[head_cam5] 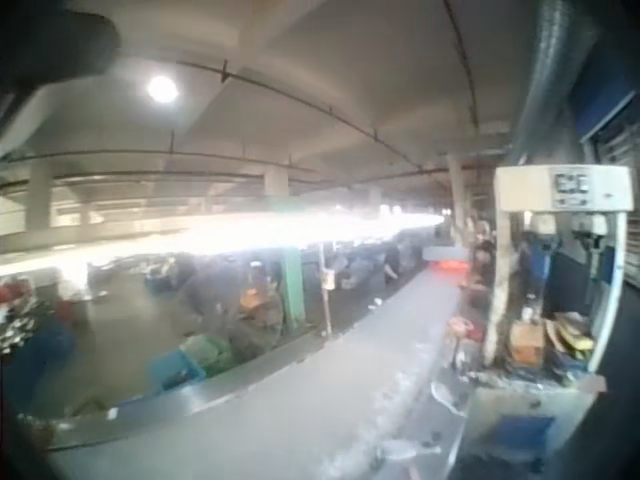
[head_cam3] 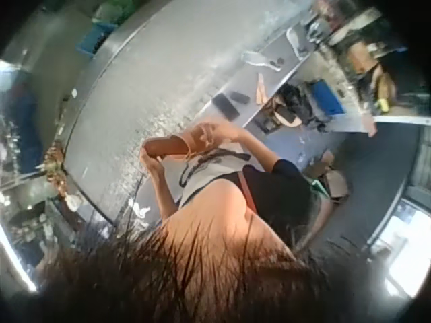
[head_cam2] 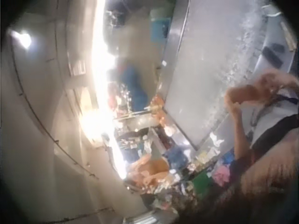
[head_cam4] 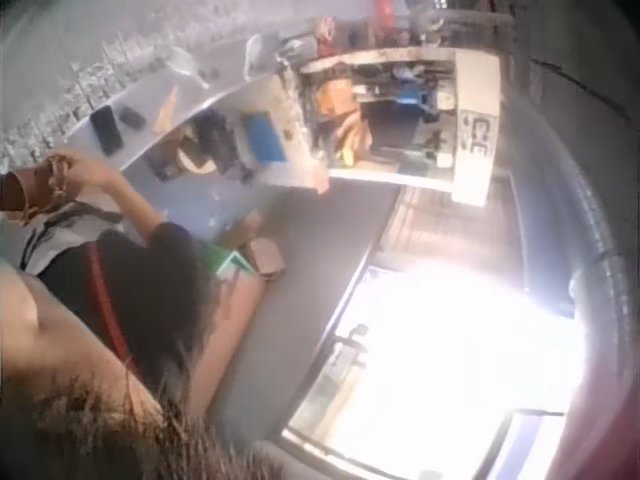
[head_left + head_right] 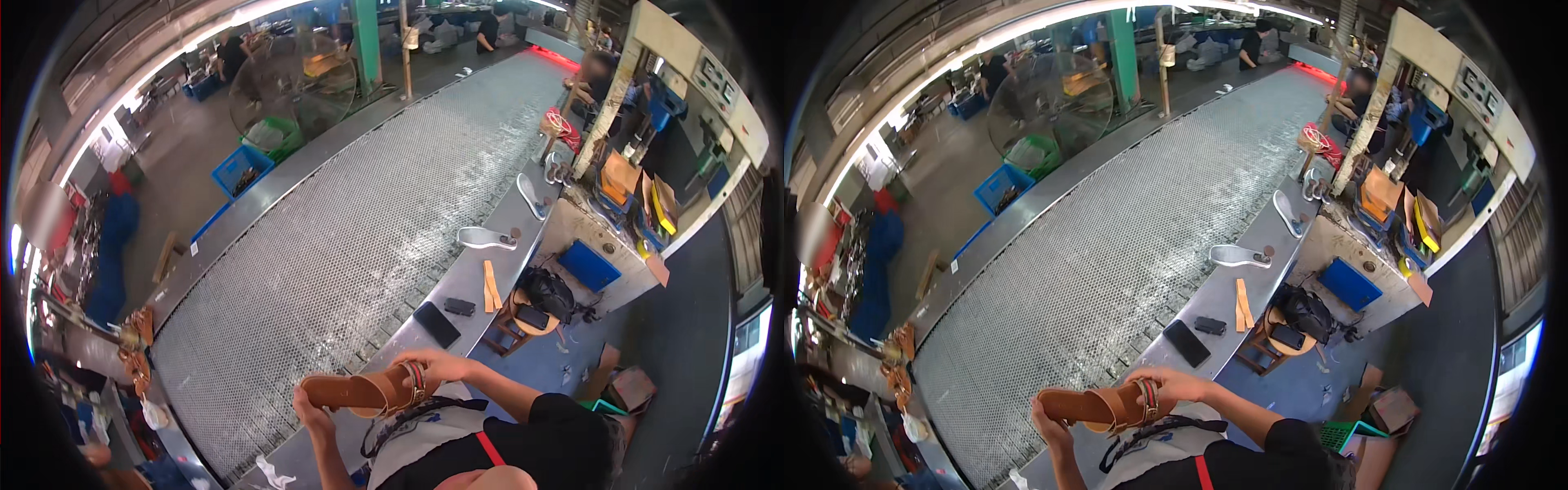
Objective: The recorder prepares a liquid adhesive using a syringe and a bottle before applying it to a shoe component.
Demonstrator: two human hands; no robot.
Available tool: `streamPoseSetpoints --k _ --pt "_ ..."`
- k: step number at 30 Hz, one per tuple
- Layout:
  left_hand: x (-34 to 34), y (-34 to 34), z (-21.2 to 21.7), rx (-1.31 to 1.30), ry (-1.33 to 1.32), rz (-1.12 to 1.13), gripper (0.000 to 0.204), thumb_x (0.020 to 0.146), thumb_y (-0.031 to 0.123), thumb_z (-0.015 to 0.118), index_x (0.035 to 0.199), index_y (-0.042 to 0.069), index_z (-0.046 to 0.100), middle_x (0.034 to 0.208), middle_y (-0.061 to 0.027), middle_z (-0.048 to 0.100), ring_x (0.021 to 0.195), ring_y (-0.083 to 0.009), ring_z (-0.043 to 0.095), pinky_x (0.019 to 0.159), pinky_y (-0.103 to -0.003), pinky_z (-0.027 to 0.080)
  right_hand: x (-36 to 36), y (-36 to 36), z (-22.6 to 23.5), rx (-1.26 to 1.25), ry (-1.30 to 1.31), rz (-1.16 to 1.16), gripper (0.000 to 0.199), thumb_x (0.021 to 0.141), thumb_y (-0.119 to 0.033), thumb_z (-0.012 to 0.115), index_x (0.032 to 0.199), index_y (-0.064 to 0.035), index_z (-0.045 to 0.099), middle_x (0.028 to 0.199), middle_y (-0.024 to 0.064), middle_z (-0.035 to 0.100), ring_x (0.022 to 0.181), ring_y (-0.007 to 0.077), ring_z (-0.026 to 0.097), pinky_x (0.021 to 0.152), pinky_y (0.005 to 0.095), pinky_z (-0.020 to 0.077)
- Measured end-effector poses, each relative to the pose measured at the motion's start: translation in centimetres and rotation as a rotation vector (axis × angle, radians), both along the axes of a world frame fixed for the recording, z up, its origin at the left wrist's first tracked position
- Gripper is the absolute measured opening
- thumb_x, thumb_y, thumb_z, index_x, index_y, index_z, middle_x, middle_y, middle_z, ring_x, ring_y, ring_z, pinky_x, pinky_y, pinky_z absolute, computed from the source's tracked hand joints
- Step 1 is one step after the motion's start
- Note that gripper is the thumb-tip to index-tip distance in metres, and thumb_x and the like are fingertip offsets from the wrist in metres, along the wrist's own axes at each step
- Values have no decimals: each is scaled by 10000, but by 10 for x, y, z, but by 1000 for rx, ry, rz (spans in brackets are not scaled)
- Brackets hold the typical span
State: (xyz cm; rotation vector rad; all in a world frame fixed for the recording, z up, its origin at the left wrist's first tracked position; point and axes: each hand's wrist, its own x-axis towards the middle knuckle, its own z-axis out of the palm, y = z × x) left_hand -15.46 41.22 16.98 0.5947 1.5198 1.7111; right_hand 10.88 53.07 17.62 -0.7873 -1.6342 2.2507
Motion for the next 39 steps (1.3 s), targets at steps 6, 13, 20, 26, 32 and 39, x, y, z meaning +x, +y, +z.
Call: streamPoseSetpoints --k 6,13,20,26,32,39 --pt "7 -15 5 -21 -153 96 546 1004 556 361 990 68 604 694 -46 604 513 -157 536 412 -283 361 -4 -10 -8 27 84 102 532 911 -226 711 1373 -73 496 1264 53 594 1149 124 536 993 302 427" --pt "-8 -30 10 -4 -236 225 551 1007 590 366 1117 100 594 927 -35 651 782 -153 639 645 -303 532 -33 -10 -3 -133 143 -112 432 916 -288 670 1285 -107 536 1041 -8 617 863 70 561 665 246 458" --pt "8 -45 12 61 -206 79 535 1010 544 317 1113 96 592 887 -57 669 565 -123 577 418 -235 403 -37 8 0 -139 82 -248 243 936 -295 625 1095 -111 624 801 -36 610 553 40 529 415 212 380" --pt "2 -60 -3 -28 -185 -53 538 991 523 314 1172 85 568 900 -92 681 563 -179 591 417 -277 419 -26 9 -9 -152 70 -162 264 959 -311 614 1101 -89 617 831 -54 619 618 24 546 466 196 405" --pt "-48 -71 -103 -530 16 -343 521 988 522 387 1126 74 615 879 -111 683 748 -216 641 676 -333 510 -13 4 -37 735 -79 -344 259 923 -332 602 1103 -150 639 857 100 692 590 244 636 552 357 500" --pt "-65 -117 -203 -891 242 -780 469 987 424 505 824 26 692 815 -89 685 723 -173 617 645 -305 457 -1 -11 -56 1103 -781 -33 253 924 -346 517 986 -128 630 732 154 679 685 355 678 555 471 505"
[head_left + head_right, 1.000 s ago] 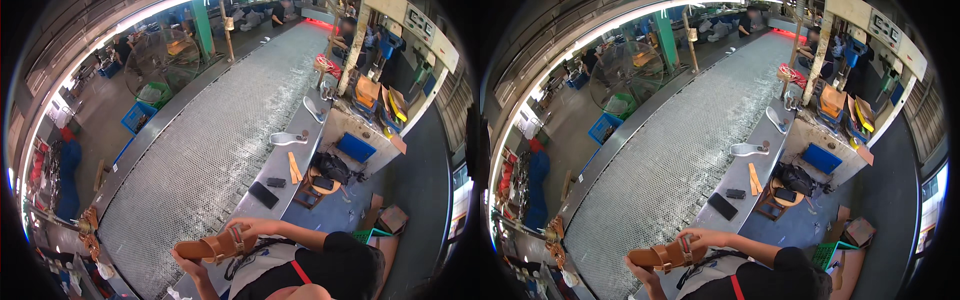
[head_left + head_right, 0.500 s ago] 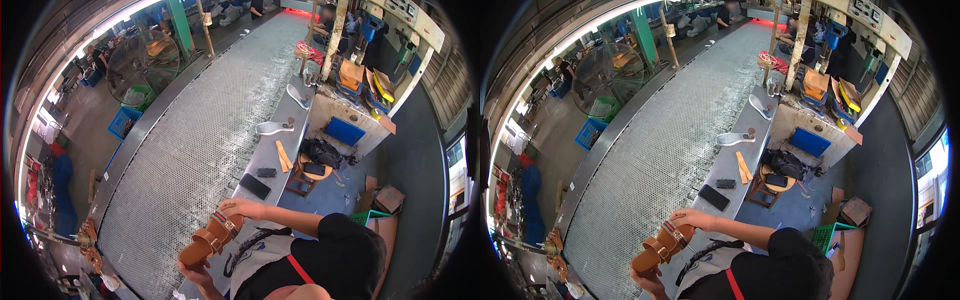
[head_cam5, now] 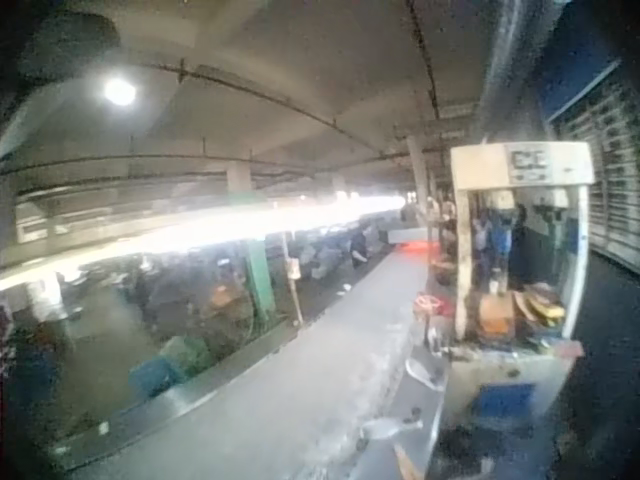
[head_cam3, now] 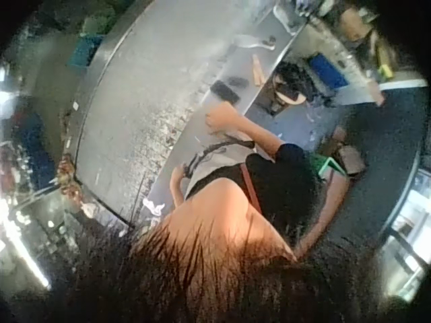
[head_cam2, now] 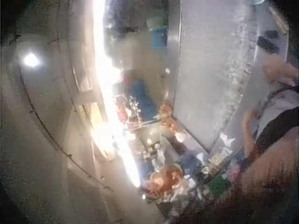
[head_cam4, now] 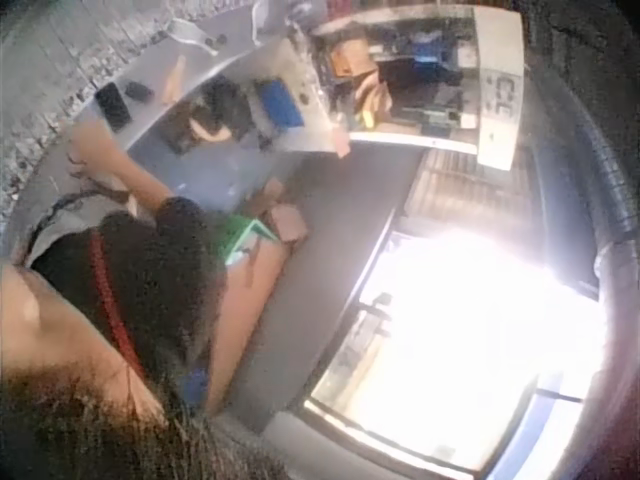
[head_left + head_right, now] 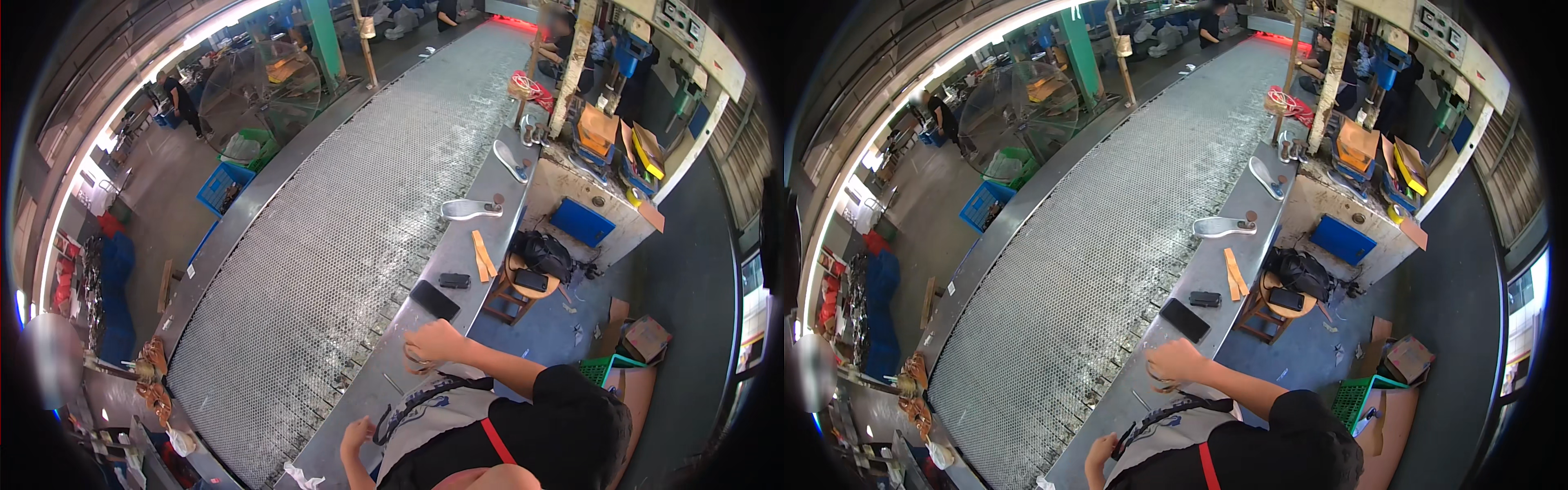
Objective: The recorder prepares a liquid adhesive using a syringe and a bottle before applying it to a shoe component.
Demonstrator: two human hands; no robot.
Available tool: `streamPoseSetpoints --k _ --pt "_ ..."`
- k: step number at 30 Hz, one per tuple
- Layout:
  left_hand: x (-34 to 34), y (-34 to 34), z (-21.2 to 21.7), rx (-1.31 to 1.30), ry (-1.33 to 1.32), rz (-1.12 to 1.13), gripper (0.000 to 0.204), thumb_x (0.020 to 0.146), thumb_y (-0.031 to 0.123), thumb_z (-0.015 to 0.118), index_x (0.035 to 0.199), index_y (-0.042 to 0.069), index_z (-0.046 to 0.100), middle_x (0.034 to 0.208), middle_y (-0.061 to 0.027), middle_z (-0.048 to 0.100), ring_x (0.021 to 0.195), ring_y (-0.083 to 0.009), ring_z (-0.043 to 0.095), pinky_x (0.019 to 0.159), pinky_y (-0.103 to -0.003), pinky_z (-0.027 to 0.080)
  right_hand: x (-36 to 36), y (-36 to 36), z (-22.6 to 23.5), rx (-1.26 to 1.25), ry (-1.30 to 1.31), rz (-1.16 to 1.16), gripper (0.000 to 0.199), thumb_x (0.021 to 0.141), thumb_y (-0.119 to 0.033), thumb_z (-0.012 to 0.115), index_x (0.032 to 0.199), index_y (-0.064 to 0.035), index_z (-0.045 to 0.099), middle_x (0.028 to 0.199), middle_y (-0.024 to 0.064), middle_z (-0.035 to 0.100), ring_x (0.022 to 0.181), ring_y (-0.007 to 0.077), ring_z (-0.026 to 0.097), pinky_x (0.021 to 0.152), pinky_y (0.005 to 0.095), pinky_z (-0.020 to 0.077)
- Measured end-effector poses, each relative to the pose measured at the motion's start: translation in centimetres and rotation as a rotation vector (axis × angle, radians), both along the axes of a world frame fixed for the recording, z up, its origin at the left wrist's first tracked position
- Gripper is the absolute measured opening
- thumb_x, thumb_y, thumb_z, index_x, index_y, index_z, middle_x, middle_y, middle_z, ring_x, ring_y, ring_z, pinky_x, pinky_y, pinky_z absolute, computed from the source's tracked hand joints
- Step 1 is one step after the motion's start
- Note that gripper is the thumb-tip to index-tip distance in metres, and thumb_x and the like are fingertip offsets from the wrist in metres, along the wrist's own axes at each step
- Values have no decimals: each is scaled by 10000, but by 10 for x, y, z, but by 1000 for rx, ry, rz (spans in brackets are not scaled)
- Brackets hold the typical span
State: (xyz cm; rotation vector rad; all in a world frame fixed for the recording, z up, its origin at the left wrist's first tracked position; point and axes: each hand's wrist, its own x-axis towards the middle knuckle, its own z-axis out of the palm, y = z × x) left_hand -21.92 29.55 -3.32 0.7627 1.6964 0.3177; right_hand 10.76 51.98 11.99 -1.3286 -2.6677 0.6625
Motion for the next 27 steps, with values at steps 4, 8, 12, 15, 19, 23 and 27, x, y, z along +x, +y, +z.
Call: streamPoseSetpoints --k 4,8,12,15,19,23,27 --pt "1 -23 -43 -10 -71 73 567 986 476 459 787 -7 679 718 -109 688 584 -219 652 558 -350 502 -5 -8 -6 0 -103 13 209 909 -280 526 960 -98 615 715 141 675 674 342 683 547 475 508" --pt "5 -40 -66 47 -214 81 642 991 552 420 756 3 656 618 -116 650 549 -235 642 528 -350 508 -12 -13 -8 -45 -157 56 242 877 -208 553 1077 -77 595 807 145 697 741 351 693 598 475 528" --pt "6 -47 -82 -114 -169 179 734 992 621 351 761 -8 650 588 -142 638 493 -263 635 492 -356 531 -19 -17 -2 -27 -171 60 214 878 -235 566 1033 -91 597 833 140 701 774 335 703 590 459 532" --pt "13 -40 -81 -128 -215 304 816 984 671 278 782 -23 657 585 -152 636 455 -273 624 460 -356 525 -16 -15 2 -84 -248 41 225 863 -229 581 1040 -93 591 829 134 698 793 344 702 610 472 538" --pt "18 -34 -78 -160 -183 311 880 973 704 214 763 -24 662 578 -156 633 467 -272 631 454 -352 517 -9 -17 3 -133 -238 6 221 848 -218 587 1021 -82 586 854 141 698 814 362 694 632 491 539" --pt "8 -37 -90 -220 -290 278 929 958 734 177 679 -8 662 527 -121 598 432 -230 577 445 -319 472 -3 -19 0 -98 -196 -22 206 850 -219 578 1001 -79 588 867 158 693 817 377 688 654 507 538" --pt "14 -36 -87 -192 -362 252 961 939 768 162 643 7 668 491 -79 554 399 -188 501 430 -288 410 4 -22 5 -99 -224 15 200 855 -227 574 991 -81 588 857 163 689 810 384 685 671 513 536"
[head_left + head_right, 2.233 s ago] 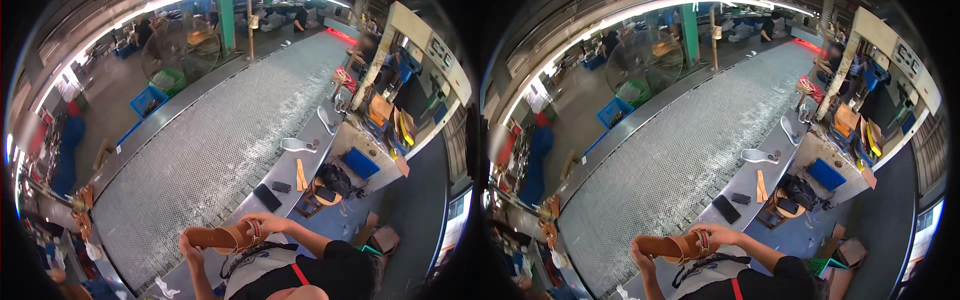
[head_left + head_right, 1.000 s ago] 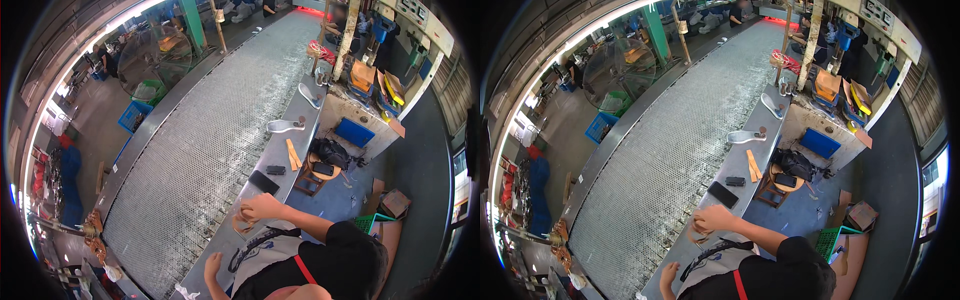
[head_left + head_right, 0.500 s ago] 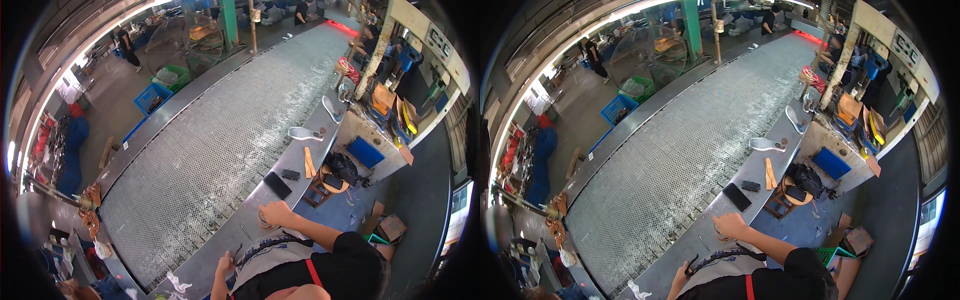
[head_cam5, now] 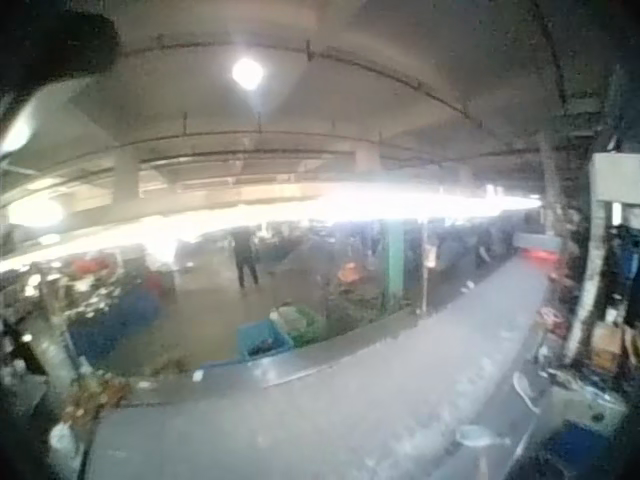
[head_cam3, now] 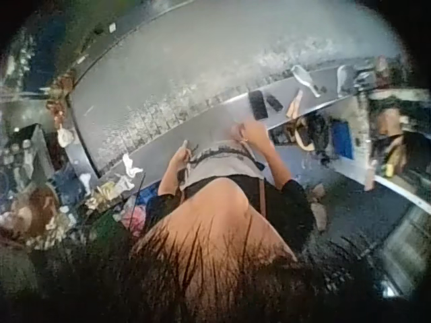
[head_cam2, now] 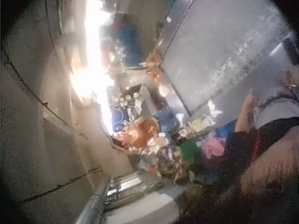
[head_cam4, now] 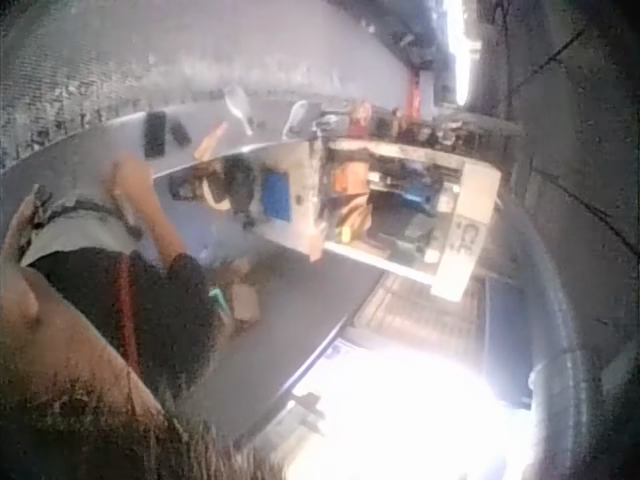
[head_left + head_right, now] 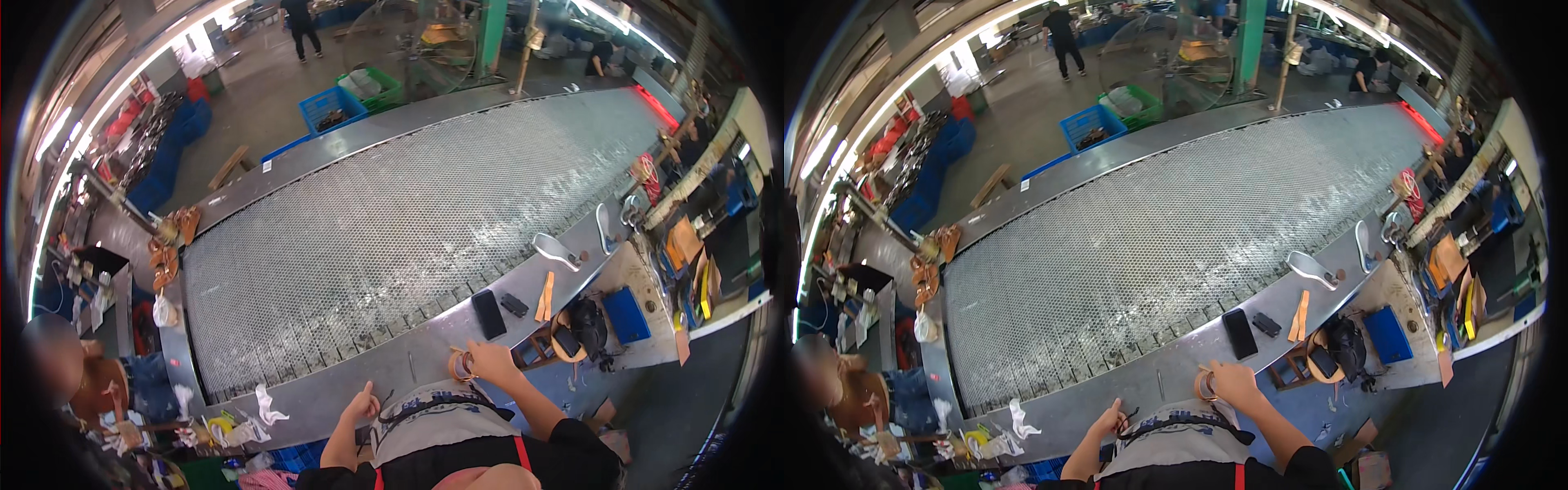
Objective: The recorder prepares a liquid adhesive using a syringe and a bottle before applying it to a shoe component.
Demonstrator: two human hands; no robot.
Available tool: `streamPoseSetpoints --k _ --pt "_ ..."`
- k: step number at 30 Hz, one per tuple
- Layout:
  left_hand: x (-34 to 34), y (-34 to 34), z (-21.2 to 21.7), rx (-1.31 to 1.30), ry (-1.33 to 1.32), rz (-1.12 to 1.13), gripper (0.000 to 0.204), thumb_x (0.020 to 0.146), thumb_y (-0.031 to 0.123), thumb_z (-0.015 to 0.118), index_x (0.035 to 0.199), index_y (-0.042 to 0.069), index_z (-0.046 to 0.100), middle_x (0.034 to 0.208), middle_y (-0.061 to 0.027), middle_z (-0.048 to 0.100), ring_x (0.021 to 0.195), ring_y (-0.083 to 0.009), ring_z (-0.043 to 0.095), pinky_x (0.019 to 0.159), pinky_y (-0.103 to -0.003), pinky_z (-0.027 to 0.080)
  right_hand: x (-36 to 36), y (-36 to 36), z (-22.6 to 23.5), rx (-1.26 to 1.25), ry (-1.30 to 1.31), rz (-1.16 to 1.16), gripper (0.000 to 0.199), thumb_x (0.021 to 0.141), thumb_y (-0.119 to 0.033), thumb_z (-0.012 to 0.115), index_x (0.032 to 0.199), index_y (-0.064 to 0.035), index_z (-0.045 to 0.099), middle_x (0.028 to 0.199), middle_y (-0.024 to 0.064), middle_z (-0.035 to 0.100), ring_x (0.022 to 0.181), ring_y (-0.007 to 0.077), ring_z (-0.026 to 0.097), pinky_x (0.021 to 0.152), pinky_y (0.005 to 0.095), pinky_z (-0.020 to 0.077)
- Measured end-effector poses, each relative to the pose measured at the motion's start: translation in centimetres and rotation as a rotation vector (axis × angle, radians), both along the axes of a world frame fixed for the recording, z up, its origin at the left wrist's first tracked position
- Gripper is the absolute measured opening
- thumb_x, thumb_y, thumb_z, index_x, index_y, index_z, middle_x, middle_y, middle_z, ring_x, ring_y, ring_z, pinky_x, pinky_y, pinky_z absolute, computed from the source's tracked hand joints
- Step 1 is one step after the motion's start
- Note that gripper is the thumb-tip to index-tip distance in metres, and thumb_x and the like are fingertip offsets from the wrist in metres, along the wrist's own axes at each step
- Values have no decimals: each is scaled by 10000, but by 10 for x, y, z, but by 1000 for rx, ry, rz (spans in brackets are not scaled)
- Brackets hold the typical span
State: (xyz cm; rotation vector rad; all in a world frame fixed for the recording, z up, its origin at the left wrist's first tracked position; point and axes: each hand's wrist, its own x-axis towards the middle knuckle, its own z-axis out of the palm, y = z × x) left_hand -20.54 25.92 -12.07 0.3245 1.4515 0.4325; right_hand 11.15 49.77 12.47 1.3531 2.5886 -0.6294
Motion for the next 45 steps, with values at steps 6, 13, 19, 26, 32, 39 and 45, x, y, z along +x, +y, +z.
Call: streamPoseSetpoints --k 6,13,19,26,32,39,45 --pt "16 8 0 -29 96 59 944 948 749 187 680 -1 694 503 -72 546 430 -180 505 440 -307 402 6 6 -12 1 -34 1 202 845 -219 580 991 -79 582 871 168 679 856 379 678 685 519 535" --pt "20 8 -3 -51 142 37 913 971 697 187 745 -4 727 589 -104 627 491 -208 569 499 -329 460 1 4 -15 -9 19 15 196 821 -206 585 947 -56 596 873 171 679 856 381 670 688 519 536" --pt "18 -8 12 56 130 -25 754 992 614 304 885 1 731 691 -109 672 580 -231 634 602 -383 526 -13 4 -10 -6 50 50 181 811 -194 577 917 -49 600 875 183 685 834 393 670 702 518 535" --pt "14 -48 60 349 1091 -389 371 869 360 648 1121 89 675 1209 -155 632 1187 -344 568 855 -485 509 -12 8 -13 31 39 54 165 813 -205 574 860 -54 619 850 182 694 830 385 675 713 514 537" --pt "50 -79 65 293 1153 -406 832 772 319 730 1485 110 353 1555 -255 231 1419 -508 230 1031 -592 398 -25 4 -11 2 -22 112 198 822 -215 582 954 -77 636 926 156 700 874 363 682 755 485 542" --pt "45 -75 28 246 1129 -483 1008 727 381 806 1519 68 266 1596 -265 118 1450 -514 146 1053 -610 369 -22 -6 -11 -12 -38 34 224 812 -232 593 976 -84 633 927 144 702 889 347 684 744 475 551" --pt "38 -99 -51 518 1584 -647 553 921 134 470 1450 11 367 1509 -328 306 1365 -542 330 878 -545 542 -26 -8 -18 -34 70 -38 204 822 -221 582 946 -62 613 908 172 684 869 358 670 710 494 541"
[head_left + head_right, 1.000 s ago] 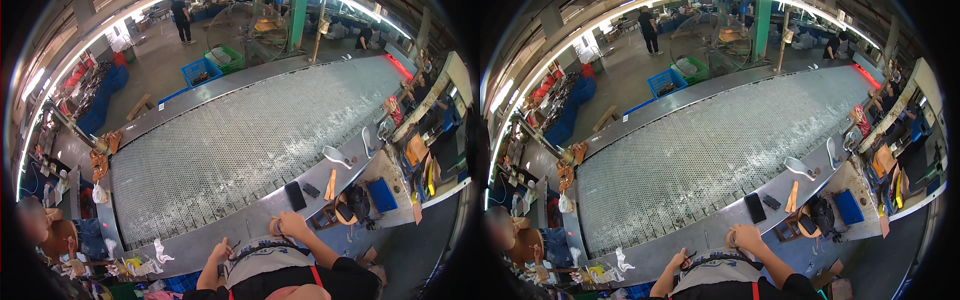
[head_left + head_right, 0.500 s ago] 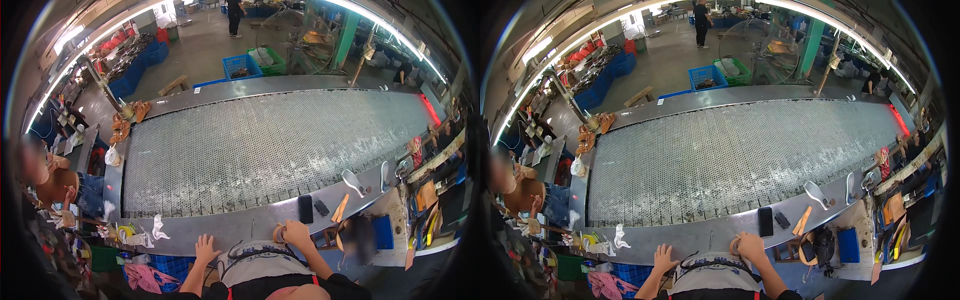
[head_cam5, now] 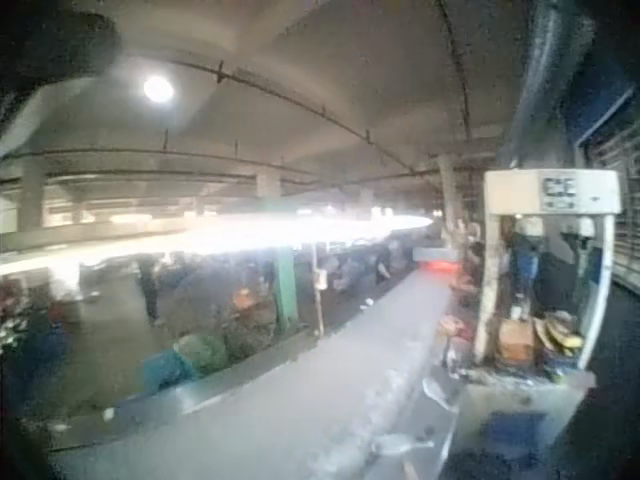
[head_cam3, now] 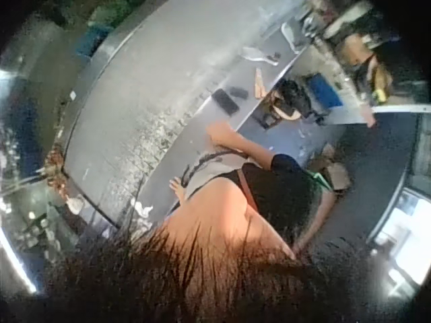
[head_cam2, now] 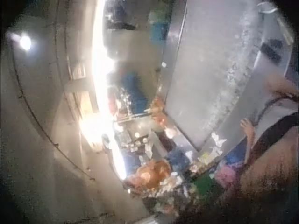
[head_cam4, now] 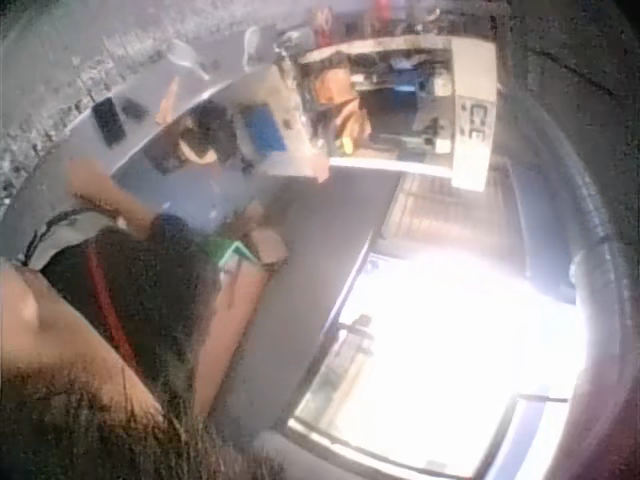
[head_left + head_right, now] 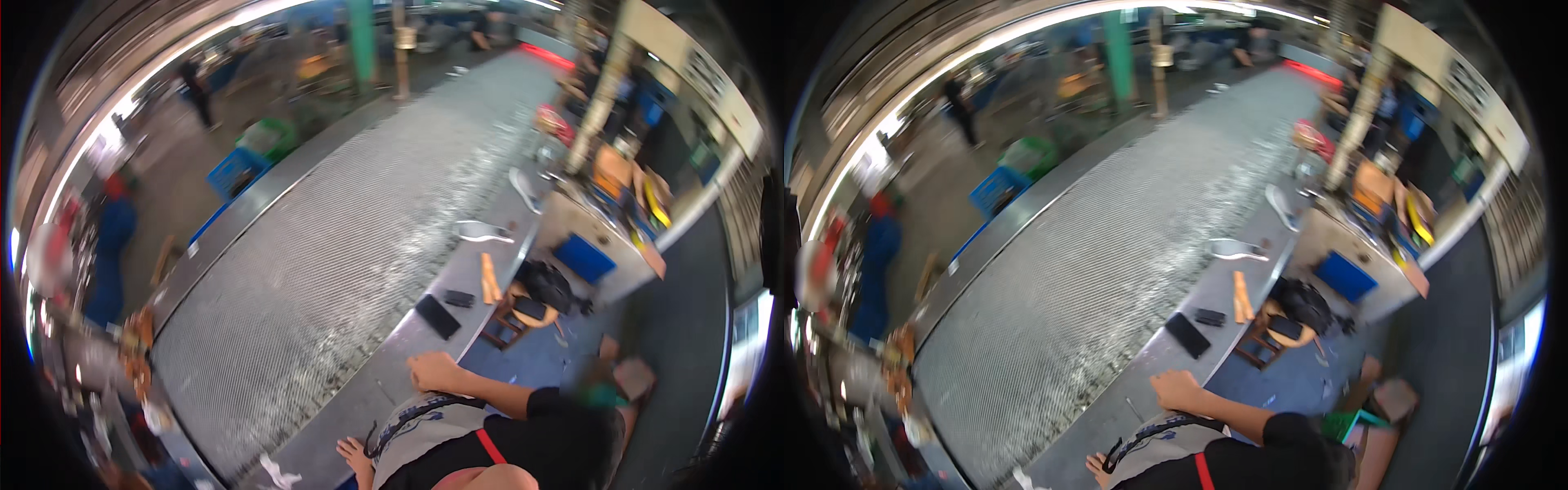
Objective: The recorder prepares a liquid adhesive using a syringe and a bottle before applying it to a shoe component.
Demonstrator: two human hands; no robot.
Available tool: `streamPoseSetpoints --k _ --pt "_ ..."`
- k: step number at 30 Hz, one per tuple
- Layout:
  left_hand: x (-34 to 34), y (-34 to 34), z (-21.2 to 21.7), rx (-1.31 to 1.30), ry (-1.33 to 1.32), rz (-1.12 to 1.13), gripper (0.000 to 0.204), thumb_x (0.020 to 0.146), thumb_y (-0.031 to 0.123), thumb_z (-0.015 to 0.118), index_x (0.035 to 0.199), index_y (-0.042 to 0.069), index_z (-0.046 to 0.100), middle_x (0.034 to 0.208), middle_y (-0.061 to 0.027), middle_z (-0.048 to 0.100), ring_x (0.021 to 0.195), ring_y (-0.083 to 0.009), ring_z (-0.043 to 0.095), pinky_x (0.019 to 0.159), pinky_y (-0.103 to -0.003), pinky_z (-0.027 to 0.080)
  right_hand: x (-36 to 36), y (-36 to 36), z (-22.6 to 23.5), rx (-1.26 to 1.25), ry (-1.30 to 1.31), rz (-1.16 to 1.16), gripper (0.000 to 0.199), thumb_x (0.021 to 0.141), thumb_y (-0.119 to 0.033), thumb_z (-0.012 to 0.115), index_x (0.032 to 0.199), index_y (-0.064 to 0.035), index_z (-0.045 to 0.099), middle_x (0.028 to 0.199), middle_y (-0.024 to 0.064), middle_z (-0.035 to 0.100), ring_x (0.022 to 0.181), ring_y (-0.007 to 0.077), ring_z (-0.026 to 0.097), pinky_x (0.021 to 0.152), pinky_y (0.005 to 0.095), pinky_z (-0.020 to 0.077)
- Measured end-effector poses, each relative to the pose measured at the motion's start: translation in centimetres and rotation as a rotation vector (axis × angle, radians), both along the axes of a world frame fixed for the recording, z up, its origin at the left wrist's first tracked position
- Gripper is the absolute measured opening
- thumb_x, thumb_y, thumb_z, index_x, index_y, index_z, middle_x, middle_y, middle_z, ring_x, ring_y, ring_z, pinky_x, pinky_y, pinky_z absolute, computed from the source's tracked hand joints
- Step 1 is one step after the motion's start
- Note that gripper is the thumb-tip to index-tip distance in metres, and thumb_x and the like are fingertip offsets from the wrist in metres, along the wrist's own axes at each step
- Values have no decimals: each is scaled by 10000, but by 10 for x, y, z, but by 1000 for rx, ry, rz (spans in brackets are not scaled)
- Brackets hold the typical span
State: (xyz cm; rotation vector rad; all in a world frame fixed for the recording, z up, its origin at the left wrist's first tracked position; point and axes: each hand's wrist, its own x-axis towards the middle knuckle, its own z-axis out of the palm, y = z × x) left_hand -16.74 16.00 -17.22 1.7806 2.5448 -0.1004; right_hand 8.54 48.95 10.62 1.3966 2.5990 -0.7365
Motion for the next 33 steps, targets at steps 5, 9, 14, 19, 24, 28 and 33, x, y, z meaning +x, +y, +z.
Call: streamPoseSetpoints --k 5,9,14,19,24,28,33 --pt "-14 5 -48 -87 239 66 598 917 240 479 1441 -18 350 1485 -374 297 1310 -615 334 801 -554 585 5 -2 -5 -55 0 66 247 807 -155 580 1026 -43 607 996 160 685 974 346 660 756 478 548" --pt "-16 7 -53 -79 220 30 605 916 247 479 1443 -20 346 1483 -377 297 1307 -620 335 796 -553 586 11 -6 -15 -33 13 27 257 803 -152 581 1032 -40 606 995 159 682 976 342 657 750 475 548" --pt "-19 -1 -57 -81 188 33 618 914 260 480 1446 -22 339 1480 -383 297 1301 -628 335 787 -552 588 7 -3 -12 -32 41 67 255 801 -133 580 1034 -34 602 970 163 677 966 349 656 742 479 546" --pt "-24 1 -55 -70 146 28 632 912 273 480 1450 -25 333 1477 -388 298 1294 -636 336 779 -551 589 5 -1 -9 -60 40 63 255 793 -123 587 1029 -27 597 967 168 674 966 355 655 745 483 546" --pt "-25 -4 -50 -42 101 -6 645 911 285 480 1453 -27 326 1473 -393 298 1288 -643 336 770 -550 591 4 0 -15 -57 24 74 264 780 -119 596 1027 -28 596 968 168 674 967 355 654 746 478 546" --pt "-23 -5 -45 -61 60 4 667 909 302 483 1465 -24 309 1470 -397 301 1279 -647 346 768 -556 587 7 -4 -14 -20 24 86 273 772 -128 607 1028 -33 597 973 162 675 969 348 652 749 472 546" --pt "-15 -17 -34 -132 70 62 658 916 303 482 1464 -20 315 1474 -392 303 1267 -641 372 787 -572 569 3 -4 -19 14 95 155 212 821 -211 581 956 -49 601 894 150 666 876 358 647 721 490 534"
